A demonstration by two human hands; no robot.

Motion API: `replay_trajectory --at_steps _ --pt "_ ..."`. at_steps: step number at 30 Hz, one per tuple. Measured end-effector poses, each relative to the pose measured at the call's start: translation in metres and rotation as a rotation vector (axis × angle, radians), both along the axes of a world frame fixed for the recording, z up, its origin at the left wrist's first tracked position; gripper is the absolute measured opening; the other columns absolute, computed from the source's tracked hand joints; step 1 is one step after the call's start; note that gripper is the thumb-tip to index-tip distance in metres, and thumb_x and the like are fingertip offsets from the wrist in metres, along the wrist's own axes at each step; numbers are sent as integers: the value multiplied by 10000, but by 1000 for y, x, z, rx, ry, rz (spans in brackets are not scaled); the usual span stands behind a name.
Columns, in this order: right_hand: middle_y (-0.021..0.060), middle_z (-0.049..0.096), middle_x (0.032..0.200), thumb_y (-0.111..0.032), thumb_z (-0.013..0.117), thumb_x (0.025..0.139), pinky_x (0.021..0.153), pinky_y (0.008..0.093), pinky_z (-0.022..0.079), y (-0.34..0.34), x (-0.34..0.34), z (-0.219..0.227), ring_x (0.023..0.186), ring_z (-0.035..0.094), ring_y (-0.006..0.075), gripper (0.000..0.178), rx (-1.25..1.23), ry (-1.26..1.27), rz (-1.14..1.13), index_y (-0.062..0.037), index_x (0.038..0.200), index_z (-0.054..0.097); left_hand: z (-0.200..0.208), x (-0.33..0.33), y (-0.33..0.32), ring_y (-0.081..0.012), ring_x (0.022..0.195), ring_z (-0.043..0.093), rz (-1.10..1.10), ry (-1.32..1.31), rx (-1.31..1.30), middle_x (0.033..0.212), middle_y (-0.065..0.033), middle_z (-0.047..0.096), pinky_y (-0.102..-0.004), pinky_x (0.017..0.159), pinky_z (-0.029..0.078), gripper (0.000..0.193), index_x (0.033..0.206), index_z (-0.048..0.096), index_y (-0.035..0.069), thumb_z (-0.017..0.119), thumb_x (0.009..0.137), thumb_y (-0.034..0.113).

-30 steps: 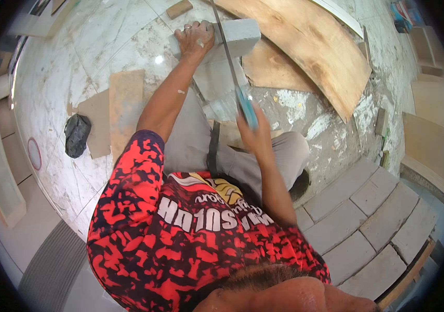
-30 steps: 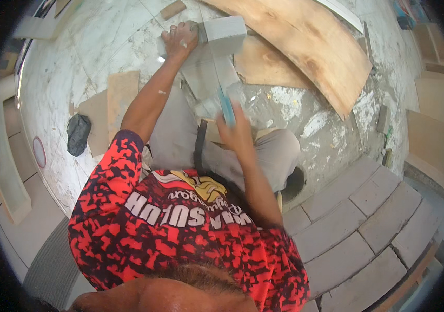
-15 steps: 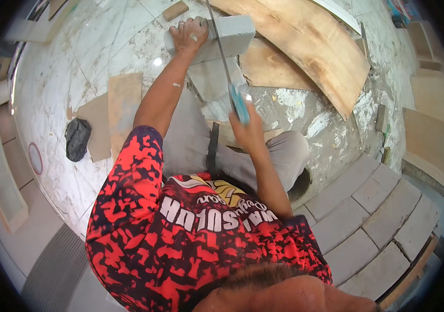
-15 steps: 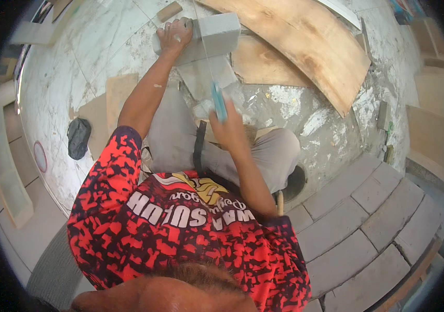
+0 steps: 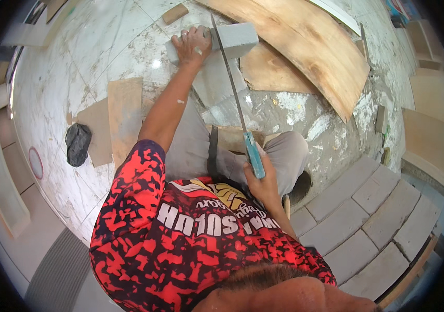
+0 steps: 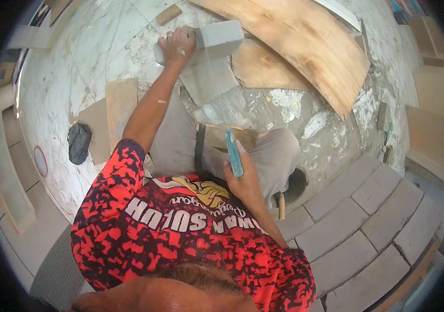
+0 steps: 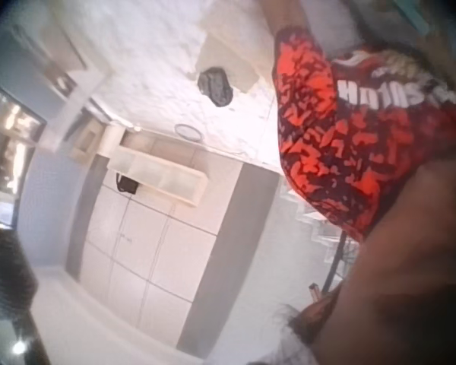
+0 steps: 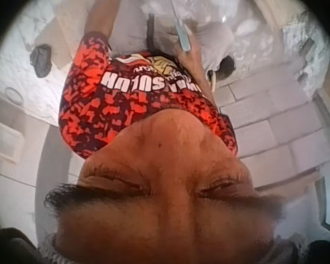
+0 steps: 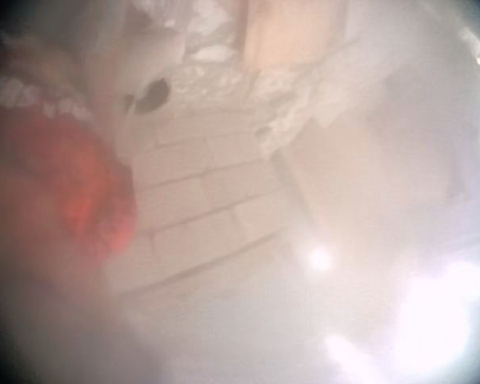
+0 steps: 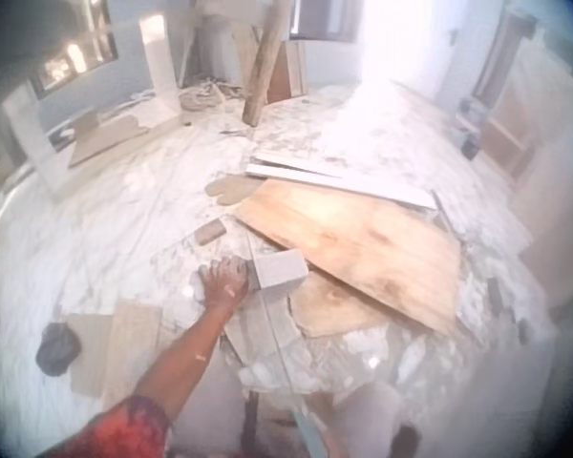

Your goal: The person applies mortar from a bucket to concrete blocks, positions them to build a wall, and secures them with a rubber mallet before sawing a block to fit.

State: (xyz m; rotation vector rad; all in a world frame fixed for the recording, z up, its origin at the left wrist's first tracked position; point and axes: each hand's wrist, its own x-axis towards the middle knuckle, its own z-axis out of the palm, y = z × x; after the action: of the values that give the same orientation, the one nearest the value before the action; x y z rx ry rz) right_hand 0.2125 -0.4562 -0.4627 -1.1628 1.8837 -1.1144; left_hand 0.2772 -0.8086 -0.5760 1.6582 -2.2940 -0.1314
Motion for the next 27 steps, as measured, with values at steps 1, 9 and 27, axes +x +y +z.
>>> replay_trajectory --at_steps 1,9,27 --pt "209 611 1029 -146 606 843 810 344 470 0 2 5 916 619 313 387 -24 2 2 21 1183 527 0 5 -4 -265 1073 537 -12 1 -24 1079 -66 630 -487 920 256 324 1011 634 155 413 909 368" --pt "298 574 1031 -132 573 833 739 426 482 -44 1 -17 938 586 431 402 -23 33 21 6 1201 488 -6 4 -12 -275 1065 537 -13 35 21 1053 -60 629 -495 908 259 320 1013 635 163 417 909 372" --pt "243 611 992 -122 607 825 764 402 473 -90 -24 -27 917 616 363 427 163 -47 2 -38 1226 487 -9 -8 -19 -298 1088 524 -37 13 23 1118 -56 623 -519 900 268 358 1068 637 182 377 913 373"
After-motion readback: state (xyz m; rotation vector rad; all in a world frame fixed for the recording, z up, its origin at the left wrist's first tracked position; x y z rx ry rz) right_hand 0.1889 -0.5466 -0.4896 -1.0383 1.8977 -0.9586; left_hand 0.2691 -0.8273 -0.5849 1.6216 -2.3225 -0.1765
